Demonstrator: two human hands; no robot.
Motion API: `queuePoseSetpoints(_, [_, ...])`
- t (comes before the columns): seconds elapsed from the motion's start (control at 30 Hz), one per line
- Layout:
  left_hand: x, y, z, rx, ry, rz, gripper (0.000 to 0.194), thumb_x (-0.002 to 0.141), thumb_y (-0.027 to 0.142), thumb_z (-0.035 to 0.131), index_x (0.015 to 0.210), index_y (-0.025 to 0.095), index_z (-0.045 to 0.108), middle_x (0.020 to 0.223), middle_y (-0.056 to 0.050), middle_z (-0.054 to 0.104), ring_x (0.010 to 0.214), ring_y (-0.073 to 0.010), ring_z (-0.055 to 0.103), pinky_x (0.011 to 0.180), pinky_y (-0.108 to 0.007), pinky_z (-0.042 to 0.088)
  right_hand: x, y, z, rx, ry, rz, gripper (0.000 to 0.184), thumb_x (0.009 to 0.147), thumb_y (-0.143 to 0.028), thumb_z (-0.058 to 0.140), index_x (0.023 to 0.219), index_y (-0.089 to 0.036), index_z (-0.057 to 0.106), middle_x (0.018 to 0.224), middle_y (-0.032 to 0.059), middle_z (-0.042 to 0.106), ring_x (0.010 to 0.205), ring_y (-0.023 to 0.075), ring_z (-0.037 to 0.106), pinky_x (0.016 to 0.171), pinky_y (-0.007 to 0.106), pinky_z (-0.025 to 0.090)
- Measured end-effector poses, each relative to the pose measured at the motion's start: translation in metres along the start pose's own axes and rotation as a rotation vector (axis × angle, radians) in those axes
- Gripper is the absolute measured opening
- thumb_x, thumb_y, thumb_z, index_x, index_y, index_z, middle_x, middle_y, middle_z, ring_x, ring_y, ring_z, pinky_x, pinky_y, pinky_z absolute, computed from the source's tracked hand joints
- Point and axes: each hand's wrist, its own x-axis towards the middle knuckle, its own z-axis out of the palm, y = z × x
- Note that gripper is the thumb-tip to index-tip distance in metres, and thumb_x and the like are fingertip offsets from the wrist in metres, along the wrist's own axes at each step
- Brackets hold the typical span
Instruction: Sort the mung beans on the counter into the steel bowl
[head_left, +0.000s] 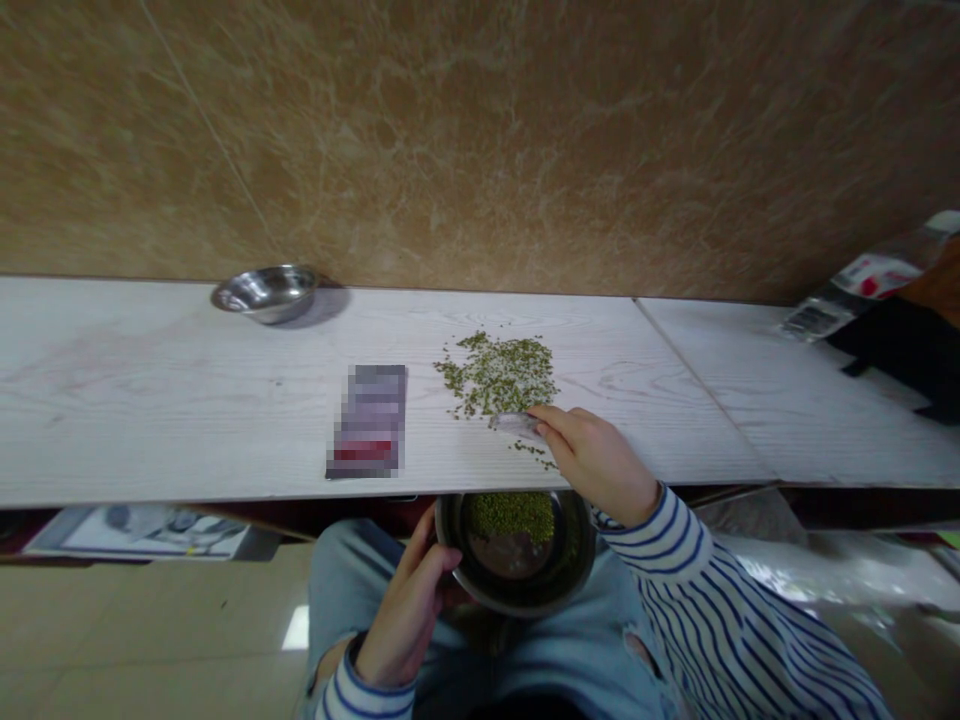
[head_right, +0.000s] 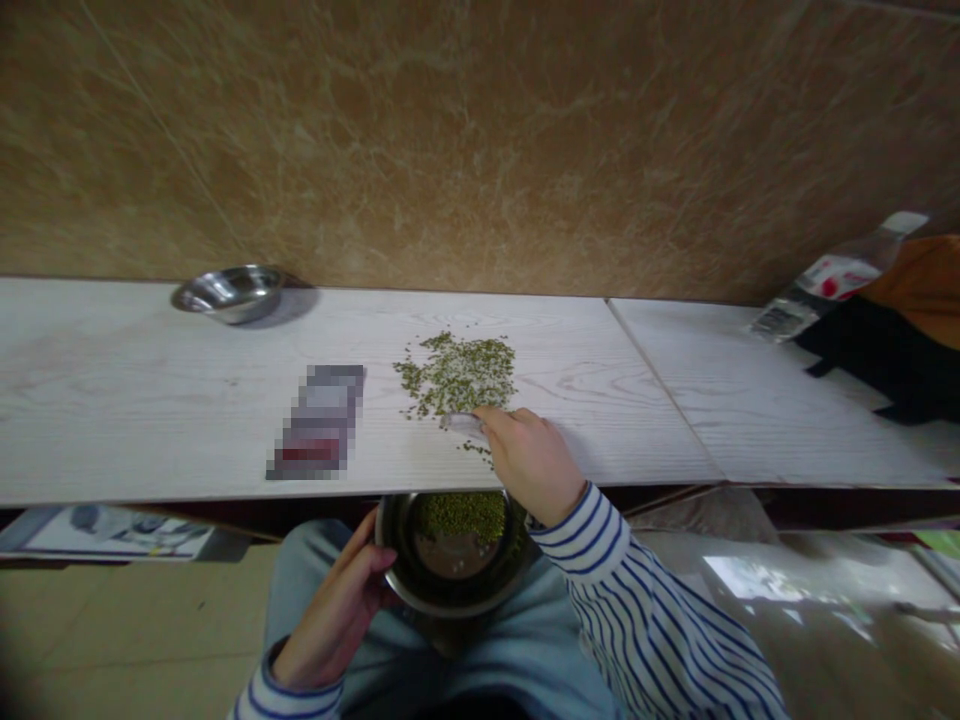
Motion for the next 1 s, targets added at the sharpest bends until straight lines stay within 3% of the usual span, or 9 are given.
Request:
queuePoseSetpoints(0.8, [0.0,0.001,0.002,-0.014,0.02,0.006,0.061,0.067,0.02,0.059,0.127,0.024,0.05,0.089,-0.001,0.065,0.078,-0.0185,0.057,0.055,-0.026,0.044,-0.007,0.005,-0.012,0.036,-0.107,-0.188,0.028,0.095,-0.024,0.04,0.112,-0.025,0.061,0.1,0.0025,0.068,0.094,0.0163,0.059,0.084,0.032,0.044])
queuePoseSetpoints(1.0, [-0.001,0.002,0.003,-0.005,0.022,0.005,0.064,0.065,0.021,0.061,0.129,0.024,0.051,0.102,-0.004,0.066,0.077,-0.0188,0.058,0.058,-0.029,0.046,-0.002,0.004,-0.007,0.052,-0.079,-0.222,0.028,0.095,-0.024,0.039,0.112,-0.025,0.062,0.105,0.0032,0.068,0.098,0.0161,0.058,0.086,0.034,0.043])
